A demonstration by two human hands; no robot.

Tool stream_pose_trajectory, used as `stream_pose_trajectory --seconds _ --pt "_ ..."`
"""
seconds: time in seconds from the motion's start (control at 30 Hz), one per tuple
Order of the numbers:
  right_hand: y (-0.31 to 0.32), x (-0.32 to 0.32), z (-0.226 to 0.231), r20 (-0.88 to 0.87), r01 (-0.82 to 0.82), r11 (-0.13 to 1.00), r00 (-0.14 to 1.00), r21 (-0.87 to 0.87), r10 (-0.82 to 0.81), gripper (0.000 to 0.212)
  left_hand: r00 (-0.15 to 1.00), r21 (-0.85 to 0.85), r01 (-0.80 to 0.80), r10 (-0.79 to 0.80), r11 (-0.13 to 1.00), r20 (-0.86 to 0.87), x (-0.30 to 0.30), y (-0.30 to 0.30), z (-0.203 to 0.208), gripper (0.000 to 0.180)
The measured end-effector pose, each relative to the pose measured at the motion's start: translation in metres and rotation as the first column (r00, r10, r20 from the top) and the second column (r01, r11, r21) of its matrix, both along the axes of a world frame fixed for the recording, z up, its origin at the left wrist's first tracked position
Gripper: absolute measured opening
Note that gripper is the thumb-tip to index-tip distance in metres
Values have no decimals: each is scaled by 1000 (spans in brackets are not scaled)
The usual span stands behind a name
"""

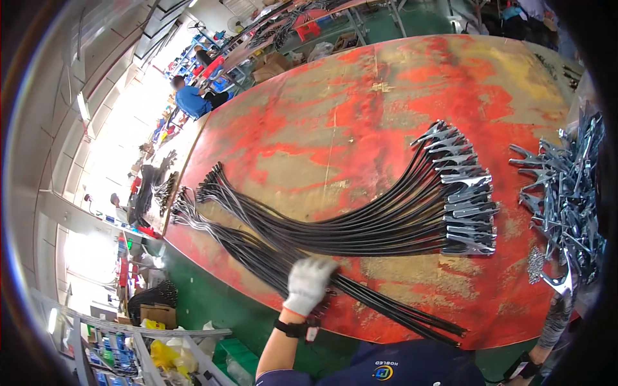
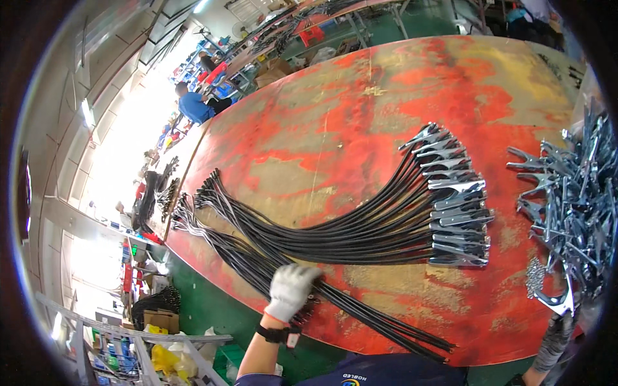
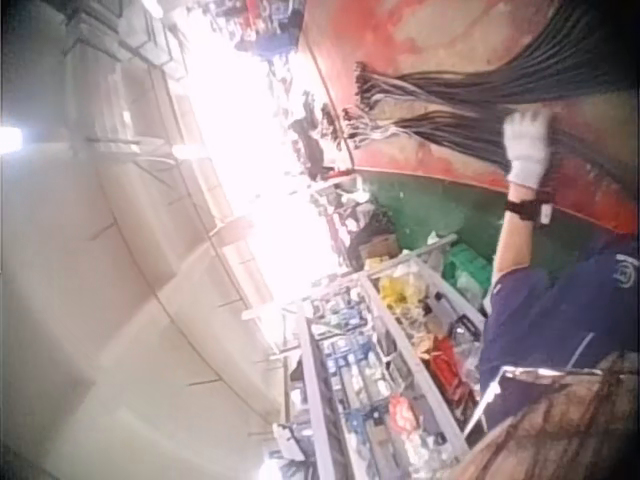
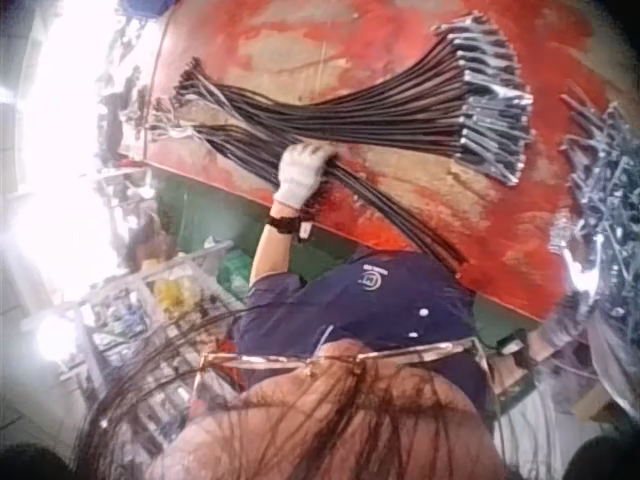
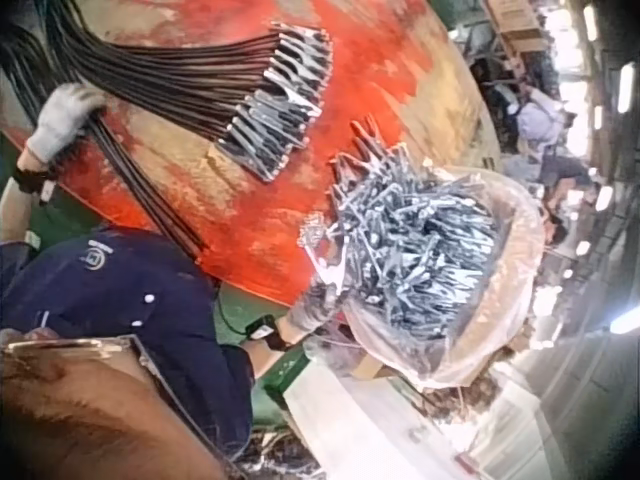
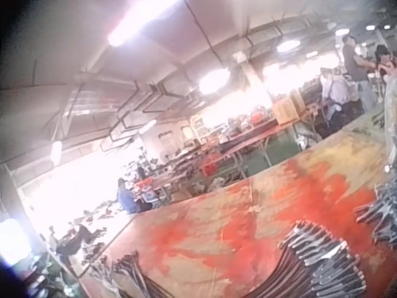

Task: The worker is attaching metal spring clamps to the ends of black electrical cables at a workstation.

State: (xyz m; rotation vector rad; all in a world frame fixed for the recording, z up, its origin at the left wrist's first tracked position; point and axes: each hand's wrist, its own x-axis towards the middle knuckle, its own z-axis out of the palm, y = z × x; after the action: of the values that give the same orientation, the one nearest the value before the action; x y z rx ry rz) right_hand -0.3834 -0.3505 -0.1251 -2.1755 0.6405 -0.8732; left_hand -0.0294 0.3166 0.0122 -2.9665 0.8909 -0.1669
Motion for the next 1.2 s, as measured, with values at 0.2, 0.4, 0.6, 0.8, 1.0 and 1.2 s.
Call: stream_pose_trajectory --seconds 0.2,0.4,0.6,0.8,1.0,1.2 --pt "17 13 -23 80 -72 948 996 312 49 41 898 399 -437 365 806 245 43 98 2 25" --pt "40 43 15 -103 -255 890 967 -379 233 46 930 462 -321 182 827 320 84 149 -16 20" --pt "36 37 5 160 -176 913 979 368 125 45 960 412 -192 82 891 269 95 157 -26 15" --pt "42 24 4 132 -157 944 984 289 123 46 985 399 19 -86 917 150 83 74 18 21" --pt "117 74 76 342 -264 603 939 753 -16 51 689 -43 725 -725 687 22 -28 -116 11 23" --pt "170 129 151 385 -333 459 922 824 -22 52 647 -296 569 -640 767 -415 -60 -205 4 22"
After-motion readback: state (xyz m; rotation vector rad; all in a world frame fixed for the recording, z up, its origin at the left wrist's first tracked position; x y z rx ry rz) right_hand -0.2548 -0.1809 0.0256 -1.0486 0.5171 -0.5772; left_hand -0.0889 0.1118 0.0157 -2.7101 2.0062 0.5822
